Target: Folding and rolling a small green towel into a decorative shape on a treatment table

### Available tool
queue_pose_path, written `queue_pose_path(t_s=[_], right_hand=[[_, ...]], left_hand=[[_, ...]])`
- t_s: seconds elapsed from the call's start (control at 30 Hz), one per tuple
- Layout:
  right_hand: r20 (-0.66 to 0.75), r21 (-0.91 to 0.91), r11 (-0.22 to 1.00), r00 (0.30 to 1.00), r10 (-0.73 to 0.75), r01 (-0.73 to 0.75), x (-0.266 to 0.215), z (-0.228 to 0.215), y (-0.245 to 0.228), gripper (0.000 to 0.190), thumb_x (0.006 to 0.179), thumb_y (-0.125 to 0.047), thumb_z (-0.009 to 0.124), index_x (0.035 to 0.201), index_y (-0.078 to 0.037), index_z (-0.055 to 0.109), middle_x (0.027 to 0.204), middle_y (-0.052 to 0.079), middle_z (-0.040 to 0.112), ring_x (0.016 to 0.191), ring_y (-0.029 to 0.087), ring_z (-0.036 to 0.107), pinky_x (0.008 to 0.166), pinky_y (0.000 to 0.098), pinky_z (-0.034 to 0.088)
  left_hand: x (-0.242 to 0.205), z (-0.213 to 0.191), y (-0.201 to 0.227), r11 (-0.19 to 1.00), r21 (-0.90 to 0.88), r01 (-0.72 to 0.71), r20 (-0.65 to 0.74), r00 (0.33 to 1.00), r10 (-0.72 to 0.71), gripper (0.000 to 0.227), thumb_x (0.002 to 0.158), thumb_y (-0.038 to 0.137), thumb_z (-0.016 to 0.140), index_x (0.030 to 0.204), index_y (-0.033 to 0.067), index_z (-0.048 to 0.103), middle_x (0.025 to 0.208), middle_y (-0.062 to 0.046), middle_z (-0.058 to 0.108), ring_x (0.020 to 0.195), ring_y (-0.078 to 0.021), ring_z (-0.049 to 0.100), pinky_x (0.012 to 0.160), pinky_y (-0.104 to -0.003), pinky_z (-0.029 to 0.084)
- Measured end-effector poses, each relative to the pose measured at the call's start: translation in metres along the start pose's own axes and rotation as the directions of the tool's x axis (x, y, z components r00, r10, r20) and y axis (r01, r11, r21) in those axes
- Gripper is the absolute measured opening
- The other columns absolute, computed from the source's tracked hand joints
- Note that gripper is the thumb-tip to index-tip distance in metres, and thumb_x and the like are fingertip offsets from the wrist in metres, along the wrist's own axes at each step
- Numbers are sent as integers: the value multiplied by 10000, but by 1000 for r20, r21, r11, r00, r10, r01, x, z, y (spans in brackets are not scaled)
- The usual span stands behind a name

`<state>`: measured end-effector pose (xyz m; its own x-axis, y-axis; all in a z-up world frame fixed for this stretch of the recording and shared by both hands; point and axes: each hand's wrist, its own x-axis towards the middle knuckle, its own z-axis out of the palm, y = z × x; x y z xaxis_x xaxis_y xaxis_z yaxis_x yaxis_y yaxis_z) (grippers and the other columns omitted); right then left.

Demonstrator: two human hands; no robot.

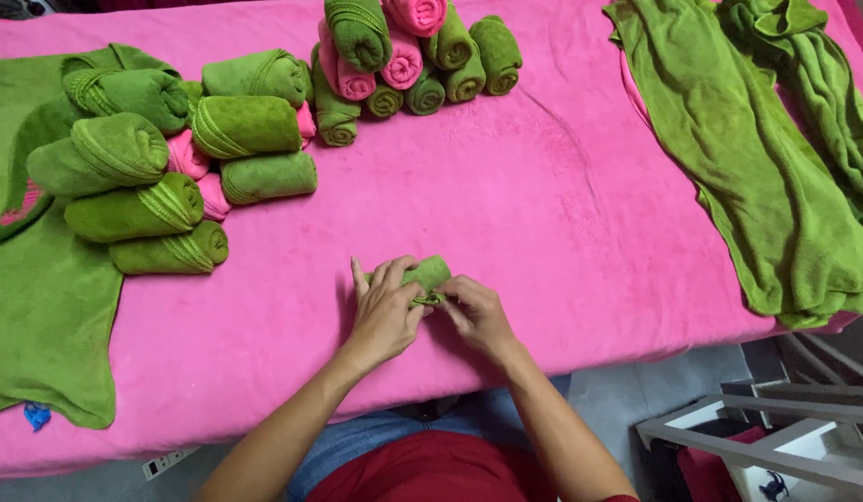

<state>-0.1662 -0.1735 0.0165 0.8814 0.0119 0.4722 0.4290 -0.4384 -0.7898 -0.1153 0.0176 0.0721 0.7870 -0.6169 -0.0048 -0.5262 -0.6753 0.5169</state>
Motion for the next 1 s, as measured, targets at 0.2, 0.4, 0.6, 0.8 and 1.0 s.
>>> queue_pose_path(t_s=[0.2, 0.4, 0.6, 0.8, 1.0], right_hand=[[-310, 83, 997, 950, 34, -9, -15, 25, 12, 199, 873, -48, 847, 1023, -38, 718, 915, 113, 716, 706, 223, 664, 538, 327, 554], [-303, -298, 950, 935, -183, 90, -14, 37, -13, 274, 902, 11, 722, 1148, -86, 794, 1052, 148, 694, 839, 299, 723, 674, 389, 612], [-256, -403, 915, 957, -135, 22, -22, 55, 11, 609, 685, -80, 891, 1267, -73, 713, 1151, 179, 602, 1013, 370, 664, 840, 461, 587], [-237, -278, 958, 971, 4, -72, -18, 54, 14, 290, 764, -98, 874, 1014, -133, 731, 1002, 91, 497, 910, 332, 553, 793, 424, 487], [-111, -370, 917, 987, 119, -152, 1, 40, 0, 438, 645, -527, 914, 871, -195, 740, 1162, 76, 455, 1104, 357, 442, 853, 501, 347]], left_hand=[[1, 0, -4, 998, -58, 10, -36, 999, -12, 213, 933, 288, 739, 1009, 91, 766, 1437, -90, 541, 1445, -362, 420, 1162, -832, -57], [8, 4, -12, 995, -100, 10, -70, 997, -17, 246, 906, 303, 767, 919, 59, 739, 1395, -94, 559, 1394, -373, 471, 1170, -821, -17], [11, 11, -23, 971, -236, 41, -92, 994, -64, 268, 872, 304, 819, 865, 58, 714, 1360, -84, 577, 1358, -369, 510, 1192, -788, 9], [4, 17, -33, 941, -337, -30, -123, 992, -13, 265, 836, 258, 866, 895, 62, 697, 1401, -113, 565, 1351, -375, 545, 1199, -762, 28], [1, 15, -42, 916, -378, -132, -154, 985, 78, 523, 755, 378, 933, 1047, 124, 581, 1440, -117, 547, 1396, -366, 524, 1222, -743, 95]])
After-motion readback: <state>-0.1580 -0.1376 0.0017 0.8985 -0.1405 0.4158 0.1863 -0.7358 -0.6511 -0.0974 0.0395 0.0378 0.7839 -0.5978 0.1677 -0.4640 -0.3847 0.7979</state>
